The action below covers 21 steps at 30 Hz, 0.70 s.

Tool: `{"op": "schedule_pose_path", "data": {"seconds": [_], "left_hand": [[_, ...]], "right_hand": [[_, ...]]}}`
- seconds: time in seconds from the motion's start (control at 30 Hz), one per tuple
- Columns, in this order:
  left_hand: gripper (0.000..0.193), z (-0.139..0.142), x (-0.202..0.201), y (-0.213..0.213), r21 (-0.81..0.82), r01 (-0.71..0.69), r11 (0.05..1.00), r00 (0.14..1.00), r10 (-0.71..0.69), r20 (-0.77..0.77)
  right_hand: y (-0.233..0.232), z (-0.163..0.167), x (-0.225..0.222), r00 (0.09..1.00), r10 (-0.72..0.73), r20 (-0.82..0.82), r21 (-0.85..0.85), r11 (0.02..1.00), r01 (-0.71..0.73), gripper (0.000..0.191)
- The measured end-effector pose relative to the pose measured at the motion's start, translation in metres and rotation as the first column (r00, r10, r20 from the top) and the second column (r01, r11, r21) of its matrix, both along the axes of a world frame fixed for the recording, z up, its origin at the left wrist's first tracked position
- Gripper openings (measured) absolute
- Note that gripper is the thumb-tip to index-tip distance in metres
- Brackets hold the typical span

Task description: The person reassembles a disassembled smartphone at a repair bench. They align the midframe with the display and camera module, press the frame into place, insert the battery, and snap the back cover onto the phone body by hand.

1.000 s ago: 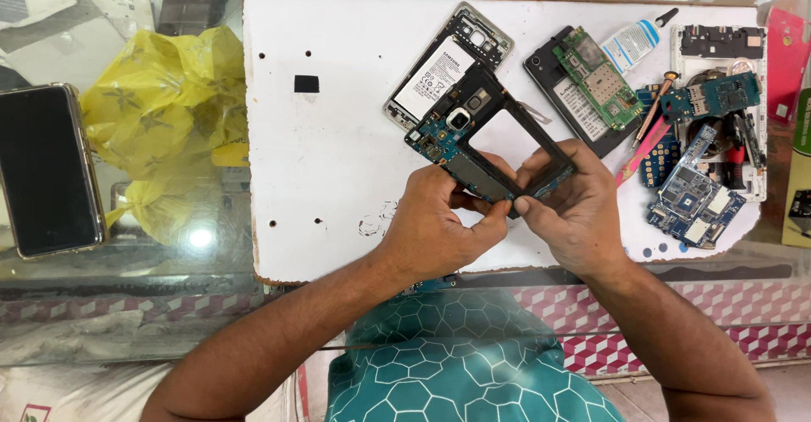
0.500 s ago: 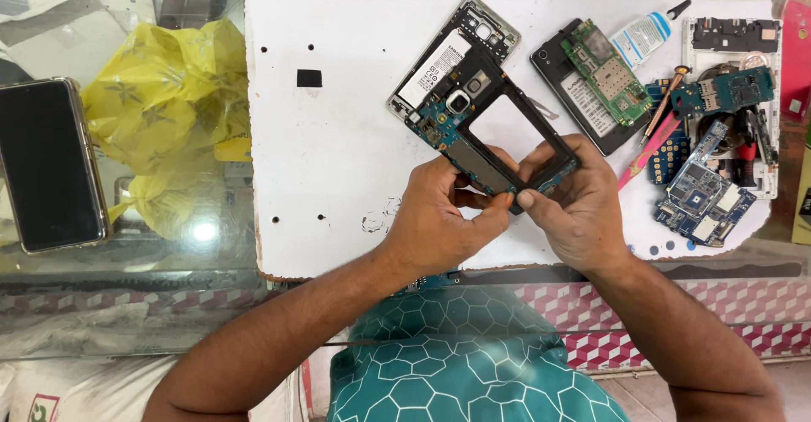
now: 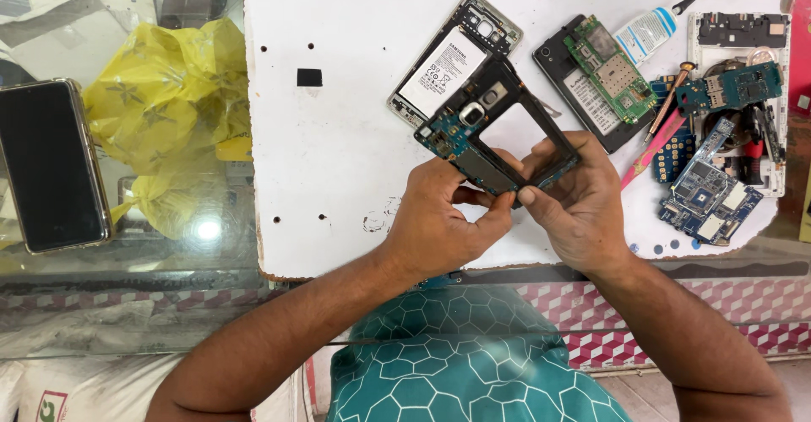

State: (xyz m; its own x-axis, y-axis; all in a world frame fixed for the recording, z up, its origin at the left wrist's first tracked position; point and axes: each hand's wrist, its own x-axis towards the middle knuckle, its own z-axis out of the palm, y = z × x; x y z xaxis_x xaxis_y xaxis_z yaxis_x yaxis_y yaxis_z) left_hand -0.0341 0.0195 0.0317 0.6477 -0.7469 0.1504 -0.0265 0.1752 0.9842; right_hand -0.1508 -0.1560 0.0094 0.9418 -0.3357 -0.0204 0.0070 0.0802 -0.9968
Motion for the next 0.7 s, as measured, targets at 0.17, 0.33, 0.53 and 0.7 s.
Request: {"op": "schedule_pose_path", "data": {"seconds": [0.17, 0.33, 0.53, 0.7], "left_hand": [[0.030, 0.002, 0.000, -0.001, -0.019, -0.028, 0.999, 0.998, 0.029, 0.048], [0.031, 0.004, 0.001, -0.001, -0.005, -0.032, 0.999, 0.999, 0.032, 0.043], [0.035, 0.011, -0.002, 0.003, 0.002, -0.049, 0.999, 0.996, 0.049, 0.077], [0.038, 0.017, 0.001, 0.004, 0.010, -0.016, 1.000, 0.994, 0.014, 0.110]], "right_hand": [[0.002, -0.002, 0.002, 0.999, -0.033, -0.002, -0.022, 0.999, 0.033, 0.053], [0.004, -0.003, 0.003, 0.999, -0.030, 0.042, -0.012, 0.999, 0.031, 0.057], [0.004, -0.003, 0.003, 0.998, -0.040, 0.054, 0.113, 0.993, 0.034, 0.062], [-0.001, -0.004, 0.005, 0.998, -0.026, 0.064, 0.303, 0.953, 0.005, 0.065]]}}
